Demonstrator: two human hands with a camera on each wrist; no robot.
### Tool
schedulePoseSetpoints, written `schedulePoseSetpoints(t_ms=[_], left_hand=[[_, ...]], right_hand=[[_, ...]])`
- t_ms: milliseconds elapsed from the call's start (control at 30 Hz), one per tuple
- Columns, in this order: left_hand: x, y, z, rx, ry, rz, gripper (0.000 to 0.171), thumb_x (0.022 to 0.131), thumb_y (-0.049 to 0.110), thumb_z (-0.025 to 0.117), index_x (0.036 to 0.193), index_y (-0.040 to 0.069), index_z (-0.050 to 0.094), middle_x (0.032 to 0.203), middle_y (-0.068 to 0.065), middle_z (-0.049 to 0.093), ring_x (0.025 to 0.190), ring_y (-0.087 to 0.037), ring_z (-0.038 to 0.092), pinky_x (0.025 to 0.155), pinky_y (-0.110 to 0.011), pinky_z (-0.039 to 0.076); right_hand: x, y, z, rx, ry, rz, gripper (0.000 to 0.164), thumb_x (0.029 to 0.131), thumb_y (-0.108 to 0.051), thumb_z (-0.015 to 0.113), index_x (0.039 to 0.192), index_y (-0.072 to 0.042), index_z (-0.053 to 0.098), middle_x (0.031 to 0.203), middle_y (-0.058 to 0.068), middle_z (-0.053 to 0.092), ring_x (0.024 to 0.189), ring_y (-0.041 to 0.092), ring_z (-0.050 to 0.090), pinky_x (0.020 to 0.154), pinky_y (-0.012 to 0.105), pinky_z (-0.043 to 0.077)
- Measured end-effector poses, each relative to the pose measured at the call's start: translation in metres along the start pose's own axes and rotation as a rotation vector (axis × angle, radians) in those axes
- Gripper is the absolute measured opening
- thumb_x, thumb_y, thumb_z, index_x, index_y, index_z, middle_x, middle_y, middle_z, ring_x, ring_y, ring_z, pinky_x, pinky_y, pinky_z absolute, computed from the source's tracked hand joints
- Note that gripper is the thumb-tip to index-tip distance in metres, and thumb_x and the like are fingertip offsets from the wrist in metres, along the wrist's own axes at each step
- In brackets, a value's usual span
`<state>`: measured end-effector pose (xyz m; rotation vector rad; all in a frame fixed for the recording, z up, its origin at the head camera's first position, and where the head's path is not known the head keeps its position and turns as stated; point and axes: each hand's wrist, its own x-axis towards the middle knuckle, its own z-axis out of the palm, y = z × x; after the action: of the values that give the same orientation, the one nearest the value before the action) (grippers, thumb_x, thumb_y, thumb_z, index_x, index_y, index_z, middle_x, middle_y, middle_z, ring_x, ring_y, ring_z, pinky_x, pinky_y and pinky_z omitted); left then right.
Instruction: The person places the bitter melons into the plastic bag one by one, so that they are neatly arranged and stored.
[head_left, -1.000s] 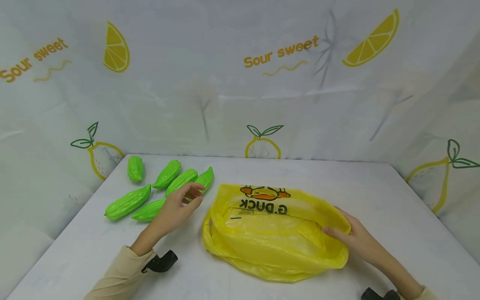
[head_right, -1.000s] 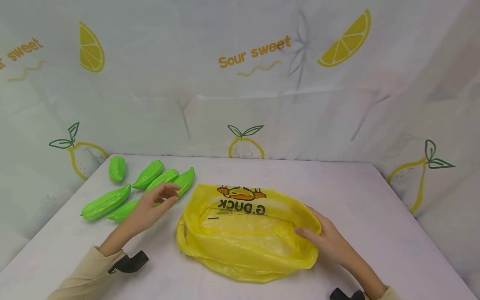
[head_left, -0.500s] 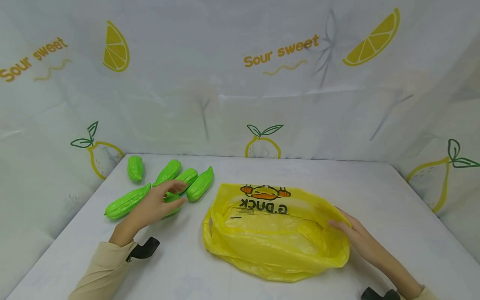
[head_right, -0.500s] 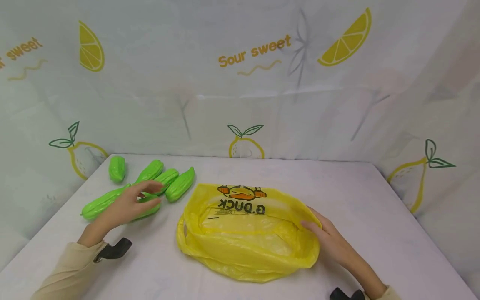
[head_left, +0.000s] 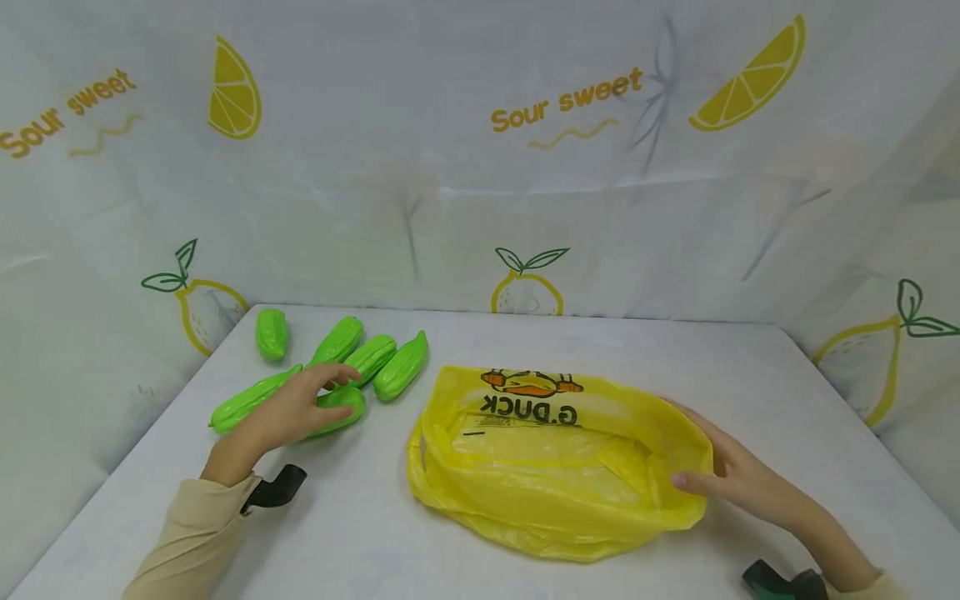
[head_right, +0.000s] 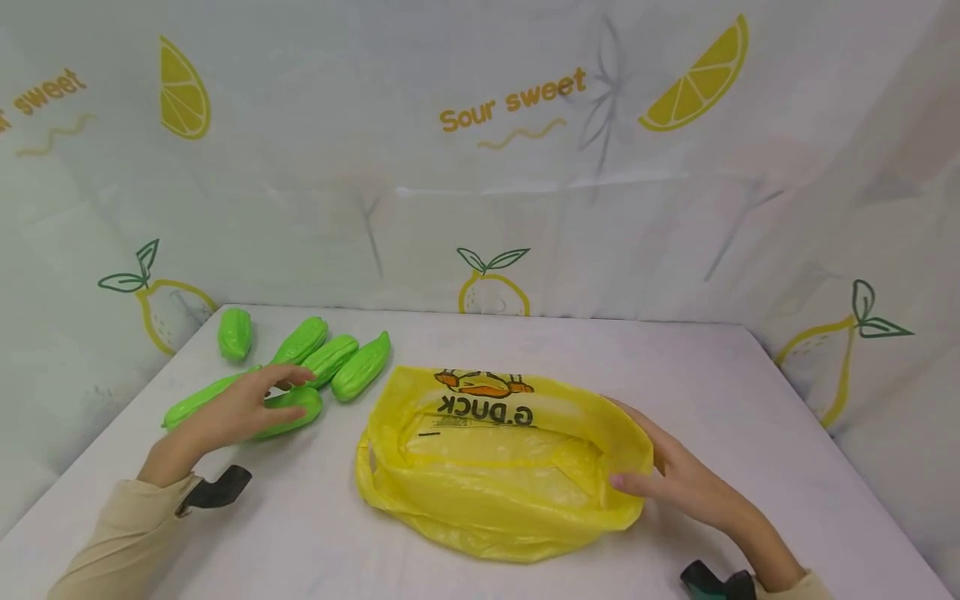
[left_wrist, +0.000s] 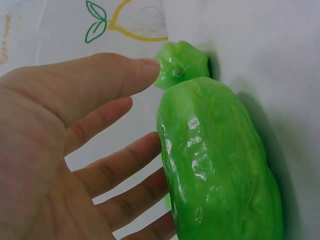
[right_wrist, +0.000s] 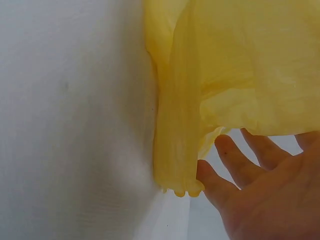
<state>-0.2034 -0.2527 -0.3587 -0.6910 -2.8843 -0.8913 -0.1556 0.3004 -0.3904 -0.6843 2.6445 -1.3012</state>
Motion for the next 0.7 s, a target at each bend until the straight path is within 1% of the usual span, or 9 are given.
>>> schedulePoseSetpoints(t_ms=[167,367,433,500,567,600,633,667,700], left_hand=[[-0.002,-0.002,-0.002,0.021,-0.039,-0.014,0.046,0.086,0.014,0.077,0.126,0.0,0.06,0.122,-0.017,0.064,0.114,-0.038,0.059,0.093,-0.054,0.05],[-0.004,-0.005,-0.006,0.036,-0.089,-0.028,0.051,0.084,0.012,0.077,0.13,-0.001,0.058,0.125,-0.02,0.061,0.116,-0.04,0.057,0.093,-0.054,0.048],[-0.005,-0.005,-0.007,0.041,-0.116,-0.041,0.053,0.084,0.009,0.076,0.132,0.0,0.056,0.127,-0.021,0.06,0.117,-0.041,0.056,0.094,-0.054,0.048],[-0.006,-0.006,-0.008,0.048,-0.139,-0.055,0.054,0.083,0.006,0.075,0.134,0.001,0.055,0.128,-0.023,0.058,0.119,-0.041,0.054,0.094,-0.054,0.048],[-0.006,-0.006,-0.009,0.058,-0.159,-0.058,0.055,0.083,0.003,0.074,0.135,0.002,0.055,0.131,-0.024,0.057,0.122,-0.043,0.053,0.095,-0.055,0.047],[-0.007,-0.005,-0.009,0.062,-0.169,-0.061,0.055,0.083,0.002,0.073,0.135,0.002,0.055,0.132,-0.025,0.056,0.123,-0.044,0.052,0.096,-0.056,0.047],[-0.007,-0.005,-0.01,0.066,-0.177,-0.067,0.055,0.083,0.001,0.072,0.135,0.003,0.055,0.133,-0.025,0.056,0.124,-0.044,0.051,0.097,-0.056,0.046],[-0.007,-0.004,-0.01,0.068,-0.184,-0.071,0.056,0.082,0.0,0.071,0.135,0.004,0.055,0.134,-0.025,0.055,0.125,-0.045,0.051,0.098,-0.056,0.046],[-0.008,-0.003,-0.011,0.066,-0.193,-0.078,0.056,0.082,-0.001,0.07,0.136,0.005,0.055,0.136,-0.026,0.054,0.126,-0.045,0.05,0.098,-0.056,0.046]], right_hand=[[-0.002,0.004,-0.004,0.033,-0.039,-0.017,0.082,0.085,-0.005,0.071,0.155,-0.007,0.028,0.142,-0.036,0.035,0.122,-0.018,0.039,0.091,0.009,0.04],[-0.001,0.005,-0.001,0.022,-0.005,-0.027,0.08,0.084,-0.003,0.073,0.153,-0.005,0.032,0.142,-0.031,0.041,0.121,-0.018,0.04,0.092,0.01,0.04],[0.0,0.004,0.002,-0.013,0.017,-0.031,0.077,0.085,-0.004,0.072,0.152,-0.003,0.034,0.143,-0.022,0.045,0.122,-0.019,0.039,0.099,0.022,0.046],[0.002,0.002,0.006,-0.048,0.037,-0.019,0.073,0.087,-0.007,0.072,0.151,-0.003,0.036,0.145,-0.01,0.048,0.121,-0.022,0.036,0.103,0.043,0.048],[0.002,0.0,0.009,-0.072,0.055,-0.007,0.07,0.089,-0.01,0.071,0.15,-0.002,0.037,0.146,0.005,0.049,0.12,-0.024,0.034,0.1,0.063,0.044],[0.003,-0.001,0.011,-0.087,0.064,-0.001,0.07,0.089,-0.011,0.07,0.149,-0.001,0.037,0.146,0.012,0.049,0.12,-0.025,0.033,0.098,0.069,0.041],[0.003,-0.002,0.012,-0.103,0.072,0.009,0.069,0.09,-0.013,0.07,0.149,-0.001,0.038,0.146,0.015,0.049,0.119,-0.025,0.033,0.099,0.067,0.043],[0.003,-0.003,0.013,-0.102,0.076,0.012,0.068,0.09,-0.013,0.07,0.149,0.0,0.038,0.146,0.018,0.048,0.118,-0.026,0.032,0.097,0.07,0.04],[0.003,-0.004,0.013,-0.117,0.082,0.014,0.067,0.09,-0.014,0.07,0.148,0.0,0.038,0.146,0.02,0.049,0.118,-0.026,0.032,0.099,0.062,0.046]])
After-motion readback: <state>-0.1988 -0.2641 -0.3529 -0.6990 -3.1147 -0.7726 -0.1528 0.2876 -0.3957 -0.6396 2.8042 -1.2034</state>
